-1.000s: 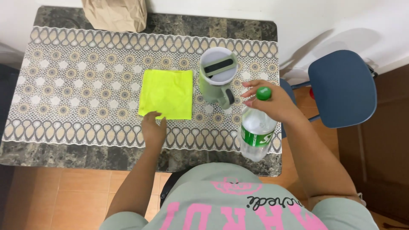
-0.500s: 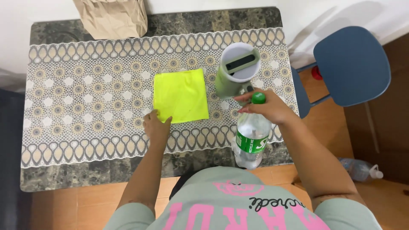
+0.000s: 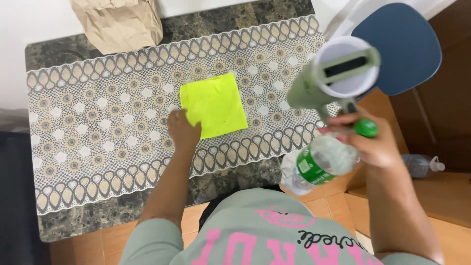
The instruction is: Cleaning the kitchen area by clearing a table, organizing bottles, and rinsing dishes in the sink.
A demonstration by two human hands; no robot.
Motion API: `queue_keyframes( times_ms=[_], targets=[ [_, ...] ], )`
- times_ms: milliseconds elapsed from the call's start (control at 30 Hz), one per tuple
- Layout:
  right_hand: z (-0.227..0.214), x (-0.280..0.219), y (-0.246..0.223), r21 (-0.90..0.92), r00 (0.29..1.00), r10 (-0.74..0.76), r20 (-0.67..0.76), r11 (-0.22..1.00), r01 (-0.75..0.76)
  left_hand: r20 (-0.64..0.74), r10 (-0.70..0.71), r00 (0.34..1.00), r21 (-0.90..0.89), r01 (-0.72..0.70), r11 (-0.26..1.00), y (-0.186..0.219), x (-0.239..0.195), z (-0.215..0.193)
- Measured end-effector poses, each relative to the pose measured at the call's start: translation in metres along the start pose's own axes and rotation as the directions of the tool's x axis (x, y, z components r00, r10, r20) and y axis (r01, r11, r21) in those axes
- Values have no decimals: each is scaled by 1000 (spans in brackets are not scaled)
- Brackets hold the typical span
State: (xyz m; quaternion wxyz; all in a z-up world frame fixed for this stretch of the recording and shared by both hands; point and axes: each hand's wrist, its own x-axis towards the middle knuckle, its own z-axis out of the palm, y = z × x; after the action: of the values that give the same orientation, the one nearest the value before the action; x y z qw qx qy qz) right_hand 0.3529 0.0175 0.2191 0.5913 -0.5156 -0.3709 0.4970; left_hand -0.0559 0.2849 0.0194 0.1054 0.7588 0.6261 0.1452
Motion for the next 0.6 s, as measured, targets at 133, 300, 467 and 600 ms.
queue_keyframes(
  times_ms=[133, 300, 467, 600],
  targets=[
    [-19, -56, -4, 7, 996, -69, -61, 998, 69, 32, 246, 969, 187, -248, 951, 43, 13, 22],
    [-37, -95, 2, -40, 984, -63, -169, 998, 57, 445, 202, 873, 126, -284, 950, 95, -7, 10],
    [-53, -113, 15, -68, 978, -21, -207, 998, 7, 270, 269, 925, 130, -312, 941, 64, -13, 61],
    [-71, -114, 21, 17, 983, -21, -180, 1000, 25, 244, 221, 944, 115, -254, 960, 58, -4, 65]
  ],
)
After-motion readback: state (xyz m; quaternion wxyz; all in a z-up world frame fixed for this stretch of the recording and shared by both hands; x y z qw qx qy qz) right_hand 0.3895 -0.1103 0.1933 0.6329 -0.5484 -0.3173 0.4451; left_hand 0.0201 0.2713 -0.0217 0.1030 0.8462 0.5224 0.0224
